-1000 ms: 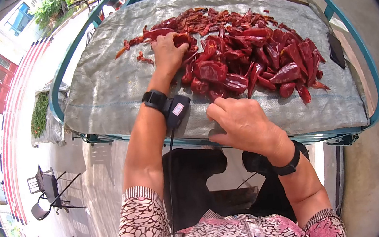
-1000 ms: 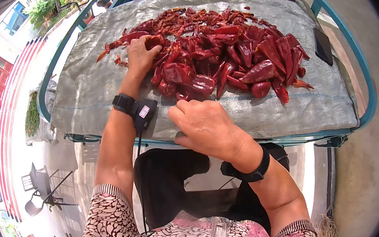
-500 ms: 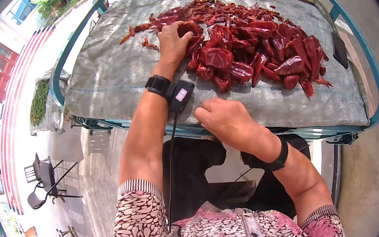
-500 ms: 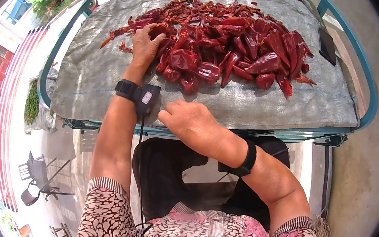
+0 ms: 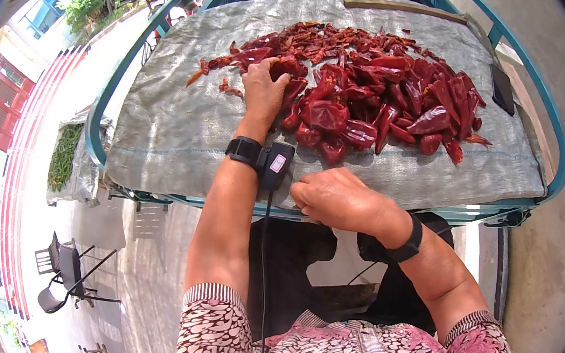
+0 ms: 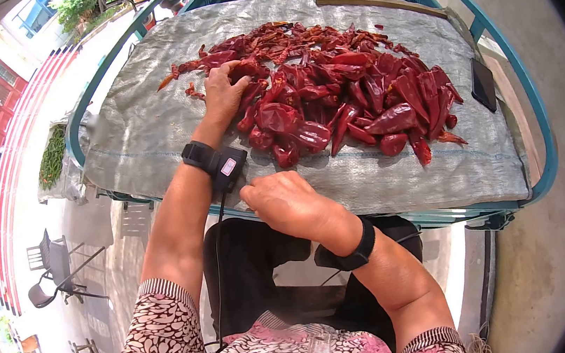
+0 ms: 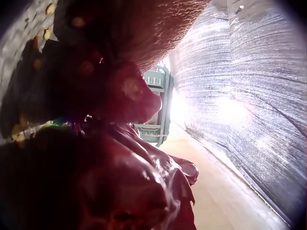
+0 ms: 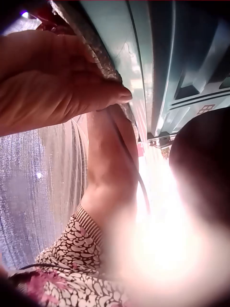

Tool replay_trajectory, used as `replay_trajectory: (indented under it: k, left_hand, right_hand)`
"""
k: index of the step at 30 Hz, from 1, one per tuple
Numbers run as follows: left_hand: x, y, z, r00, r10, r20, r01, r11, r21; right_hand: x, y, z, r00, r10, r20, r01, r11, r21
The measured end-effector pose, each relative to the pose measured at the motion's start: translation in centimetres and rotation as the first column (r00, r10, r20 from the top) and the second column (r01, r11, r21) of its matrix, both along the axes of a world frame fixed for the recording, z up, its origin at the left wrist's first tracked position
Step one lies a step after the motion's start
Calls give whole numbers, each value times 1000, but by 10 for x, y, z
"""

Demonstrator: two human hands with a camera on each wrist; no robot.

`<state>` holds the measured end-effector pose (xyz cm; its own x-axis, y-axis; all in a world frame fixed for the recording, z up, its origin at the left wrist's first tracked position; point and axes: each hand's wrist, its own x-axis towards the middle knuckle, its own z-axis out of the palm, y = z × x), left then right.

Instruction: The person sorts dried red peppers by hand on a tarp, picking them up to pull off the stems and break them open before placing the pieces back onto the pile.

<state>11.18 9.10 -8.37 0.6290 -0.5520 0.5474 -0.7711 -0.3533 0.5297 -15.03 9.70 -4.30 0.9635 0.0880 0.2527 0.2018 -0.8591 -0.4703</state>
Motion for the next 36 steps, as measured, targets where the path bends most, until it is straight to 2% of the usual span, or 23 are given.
replay_trajectory:
  k: [4, 10, 14, 15, 16, 19, 21, 22, 25, 26, 28, 30, 32, 33, 36]
  left_hand:
    - [-3, 3, -2, 999, 4, -36, -5, 1000, -10]
    - [-5, 4, 0, 1000, 25, 4, -25, 1000, -11]
    - [0, -3, 3, 994, -31, -107, 24, 997, -68]
    - [-3, -4, 9, 996, -28, -88, 19, 996, -92]
    - [-1, -5, 19, 952, -124, -278, 99, 990, -102]
    - [-7, -8, 37, 940, -127, -317, 104, 991, -86]
    - [-6, -13, 44, 931, -147, -334, 118, 988, -103]
    - [-1, -17, 42, 896, -238, -375, 174, 965, -198]
    - [0, -23, 40, 732, -498, -465, 264, 837, -480]
    - [-1, -21, 39, 697, -535, -478, 294, 821, -490]
    - [-6, -11, 39, 619, -603, -504, 352, 786, -508]
    - [-15, -3, 46, 569, -653, -499, 382, 748, -542]
    - [-26, 5, 56, 542, -657, -523, 362, 745, -561]
    - [-24, 6, 58, 459, -701, -546, 409, 712, -571]
    - [-25, 9, 61, 268, -777, -569, 673, 574, -467]
  right_hand:
    - [3, 1, -1, 998, 17, -58, -19, 999, -31]
    - [1, 7, -5, 1000, 27, 10, -26, 996, -90]
    - [3, 10, -7, 999, 24, -25, -25, 997, -69]
    - [3, 10, -10, 999, 17, -28, -19, 997, -77]
    - [3, 10, -12, 999, 11, -33, -13, 996, -84]
    - [0, 0, -7, 998, 55, 12, -55, 998, -6]
    - [0, -4, 0, 997, 64, -36, -63, 998, 11]
    - [0, -6, 4, 996, 66, -58, -66, 998, 15]
    - [5, -11, 22, 992, -24, 127, -5, 976, 220]
    - [8, -14, 24, 937, -121, 327, -2, 936, 353]
    - [3, -26, 42, 841, -356, 407, 152, 879, 453]
    - [8, -39, 41, 641, -624, 447, 354, 757, 549]
    - [13, -60, 37, 560, -646, 519, 416, 760, 499]
    - [14, -66, 36, 551, -652, 520, 448, 757, 475]
    - [20, -74, 38, 576, -563, 593, 550, 803, 229]
